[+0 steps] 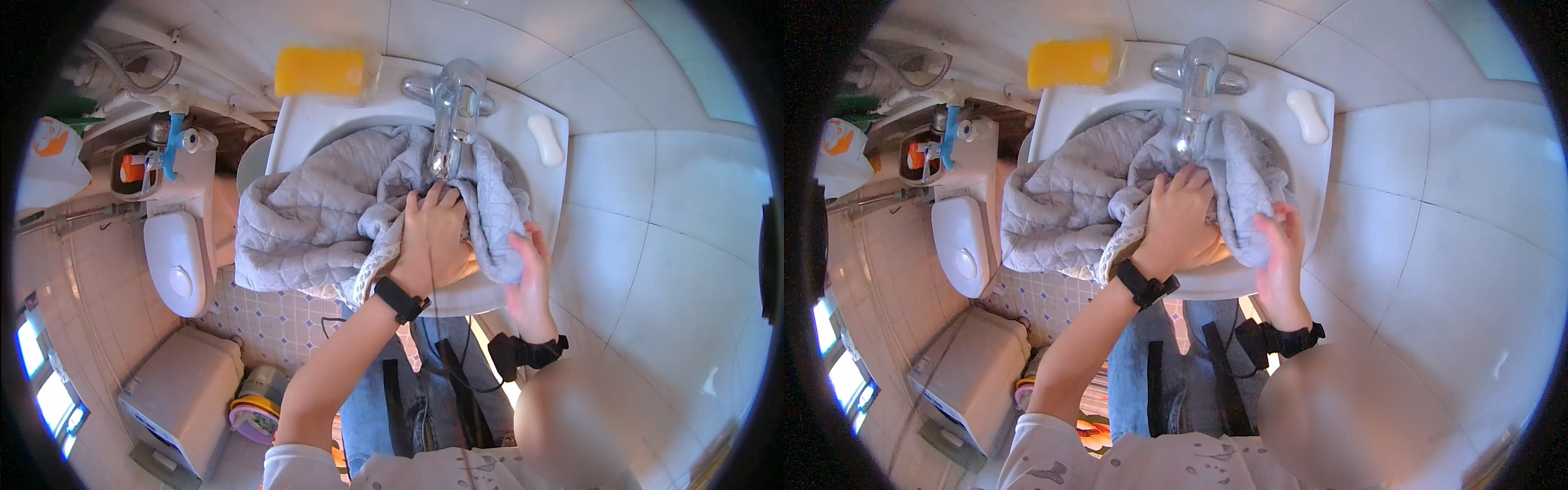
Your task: The person washes a grey cloth in a bathroom sink by scrubbing it with a bar of soap, rinsing it under the faucet, and wringing it out.
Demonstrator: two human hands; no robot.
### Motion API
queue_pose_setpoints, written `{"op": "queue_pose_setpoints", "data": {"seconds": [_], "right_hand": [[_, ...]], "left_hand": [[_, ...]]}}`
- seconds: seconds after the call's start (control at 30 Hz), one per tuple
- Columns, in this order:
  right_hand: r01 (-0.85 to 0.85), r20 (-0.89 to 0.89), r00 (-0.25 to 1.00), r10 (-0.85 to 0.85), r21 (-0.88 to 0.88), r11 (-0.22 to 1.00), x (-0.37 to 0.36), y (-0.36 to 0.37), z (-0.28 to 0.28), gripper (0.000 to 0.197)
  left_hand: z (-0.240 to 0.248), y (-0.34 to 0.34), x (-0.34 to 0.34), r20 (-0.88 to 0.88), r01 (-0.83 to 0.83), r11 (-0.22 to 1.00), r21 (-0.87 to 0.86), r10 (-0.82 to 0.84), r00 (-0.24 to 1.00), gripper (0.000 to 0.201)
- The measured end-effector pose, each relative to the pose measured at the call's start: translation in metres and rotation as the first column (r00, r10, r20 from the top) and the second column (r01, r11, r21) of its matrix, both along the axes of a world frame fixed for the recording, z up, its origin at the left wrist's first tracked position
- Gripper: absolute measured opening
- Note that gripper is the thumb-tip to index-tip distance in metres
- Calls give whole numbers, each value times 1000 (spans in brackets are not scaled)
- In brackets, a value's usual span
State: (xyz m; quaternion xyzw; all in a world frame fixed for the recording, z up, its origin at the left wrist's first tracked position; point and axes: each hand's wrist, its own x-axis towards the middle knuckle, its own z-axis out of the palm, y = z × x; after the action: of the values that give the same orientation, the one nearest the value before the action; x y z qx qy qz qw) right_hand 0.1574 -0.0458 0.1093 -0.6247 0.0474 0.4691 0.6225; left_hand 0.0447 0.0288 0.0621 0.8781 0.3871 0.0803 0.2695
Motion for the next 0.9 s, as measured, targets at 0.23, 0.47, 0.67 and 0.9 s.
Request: {"op": "queue_pose_setpoints", "data": {"seconds": [0.23,0.47,0.67,0.9], "right_hand": [[-237,341,902,266,-125,963,45,-34,-43,25],[-267,262,934,244,55,962,-25,-26,-22,26],[-318,607,688,398,-241,917,-14,27,-50,40],[-651,844,322,429,-132,747,-50,16,-43,30]], "left_hand": [[28,-23,1,543,-121,933,-339,300,784,62],[19,-27,10,641,-95,809,-580,525,560,54],[3,-37,8,495,8,583,-812,682,539,35],[-20,-26,-11,293,411,144,-900,898,328,63]]}}
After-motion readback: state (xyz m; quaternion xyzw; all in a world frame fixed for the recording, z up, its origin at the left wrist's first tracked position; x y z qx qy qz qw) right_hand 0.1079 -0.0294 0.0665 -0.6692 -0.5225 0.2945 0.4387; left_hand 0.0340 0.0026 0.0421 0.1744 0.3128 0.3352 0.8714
